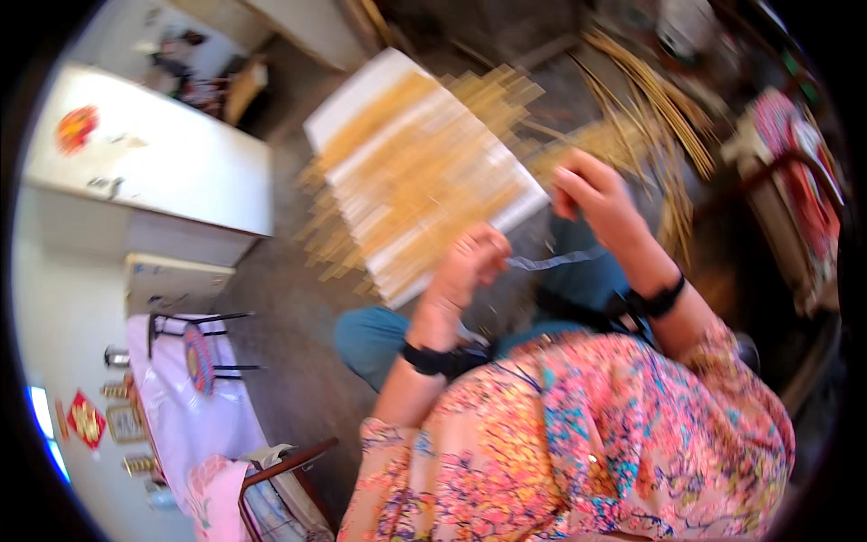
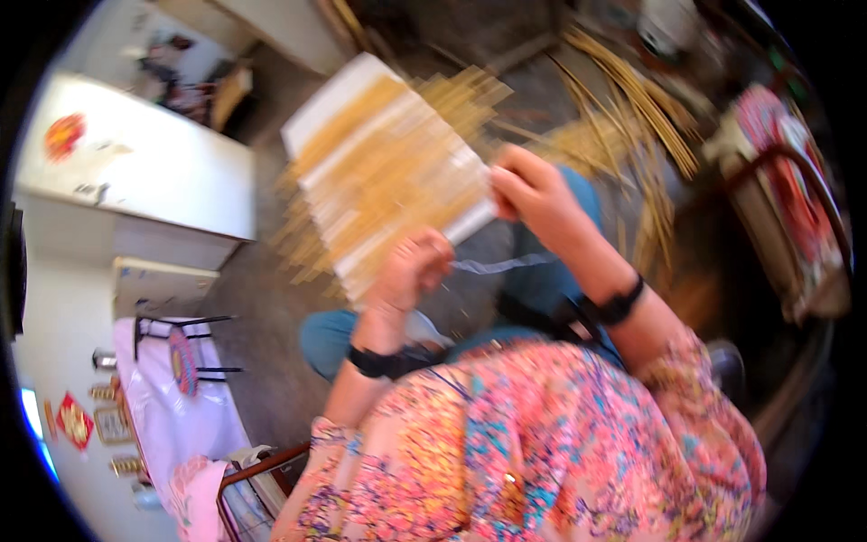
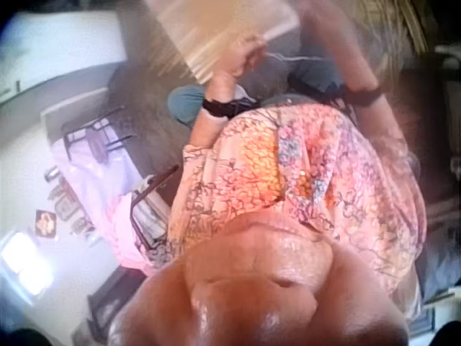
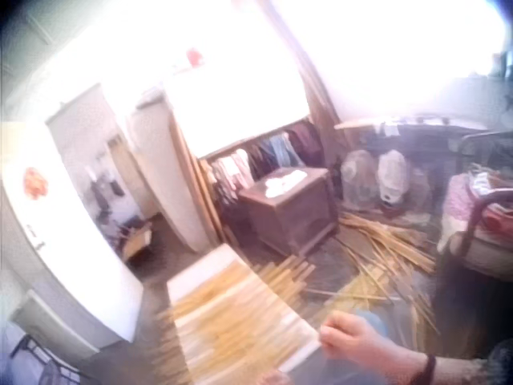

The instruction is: The person prepares thin wooden strips by cutting a string with shears and then manually ties the strips together with white thread while sitting at a table.

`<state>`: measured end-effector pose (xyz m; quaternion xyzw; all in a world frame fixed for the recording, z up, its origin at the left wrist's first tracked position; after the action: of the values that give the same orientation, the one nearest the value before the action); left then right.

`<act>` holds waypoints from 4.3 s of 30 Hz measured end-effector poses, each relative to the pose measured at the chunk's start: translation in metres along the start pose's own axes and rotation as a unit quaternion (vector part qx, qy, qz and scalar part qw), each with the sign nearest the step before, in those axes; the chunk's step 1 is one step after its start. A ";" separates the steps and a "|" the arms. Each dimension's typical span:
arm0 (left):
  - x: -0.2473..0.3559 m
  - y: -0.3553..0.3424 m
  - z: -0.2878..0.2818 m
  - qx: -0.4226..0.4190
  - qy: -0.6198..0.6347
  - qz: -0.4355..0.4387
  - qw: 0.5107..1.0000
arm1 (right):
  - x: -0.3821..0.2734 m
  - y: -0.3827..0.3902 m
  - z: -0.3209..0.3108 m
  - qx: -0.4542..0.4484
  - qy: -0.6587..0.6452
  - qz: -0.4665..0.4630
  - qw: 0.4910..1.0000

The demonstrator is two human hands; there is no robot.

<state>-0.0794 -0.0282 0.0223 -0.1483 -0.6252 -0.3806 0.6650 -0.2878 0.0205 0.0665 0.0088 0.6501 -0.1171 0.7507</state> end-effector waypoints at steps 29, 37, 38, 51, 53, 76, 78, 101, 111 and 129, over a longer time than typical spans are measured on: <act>0.071 0.061 0.015 0.032 -0.006 0.098 0.995 | -0.069 0.021 0.085 -0.170 0.477 -0.342 0.792; 0.064 0.066 0.014 0.070 -0.071 0.069 0.993 | -0.037 0.029 0.080 -0.175 0.414 -0.309 0.838; 0.063 0.071 0.012 0.082 -0.058 0.069 0.993 | -0.040 0.030 0.081 -0.194 0.383 -0.246 0.869; 0.063 0.075 -0.007 0.047 0.169 0.159 0.972 | -0.001 0.028 0.094 -0.316 0.026 0.133 0.939; 0.048 0.075 -0.024 0.099 0.179 0.157 0.966 | -0.002 0.028 0.085 -0.315 0.110 0.099 0.937; 0.014 0.153 -0.194 0.281 0.250 0.282 0.883 | -0.002 0.021 -0.029 -0.006 0.303 0.119 0.945; 0.010 0.158 -0.202 0.283 0.248 0.292 0.880 | -0.005 0.014 -0.028 -0.014 0.311 0.130 0.941; -0.008 0.166 -0.167 0.285 0.304 0.242 0.876 | 0.013 0.009 -0.047 0.109 -0.314 0.074 0.940; -0.007 0.151 -0.138 0.321 0.270 0.256 0.871 | 0.007 0.008 -0.056 0.114 -0.399 0.056 0.908; 0.065 0.037 -0.109 0.266 -0.174 0.144 0.937 | 0.015 -0.090 0.150 -0.335 0.200 0.049 0.920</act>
<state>0.0201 -0.0979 0.0749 -0.1183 -0.7813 -0.0695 0.6088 -0.1569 -0.0939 0.0872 -0.1878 0.7866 0.1482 0.5692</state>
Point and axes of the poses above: each hand's wrist, its own y-axis away from the middle knuckle, its own z-axis out of the palm, x = y × z, the point moved 3 cm from there along -y, towards the middle knuckle, and after that the axes turned 1 degree about x, right-handed, at the moved point
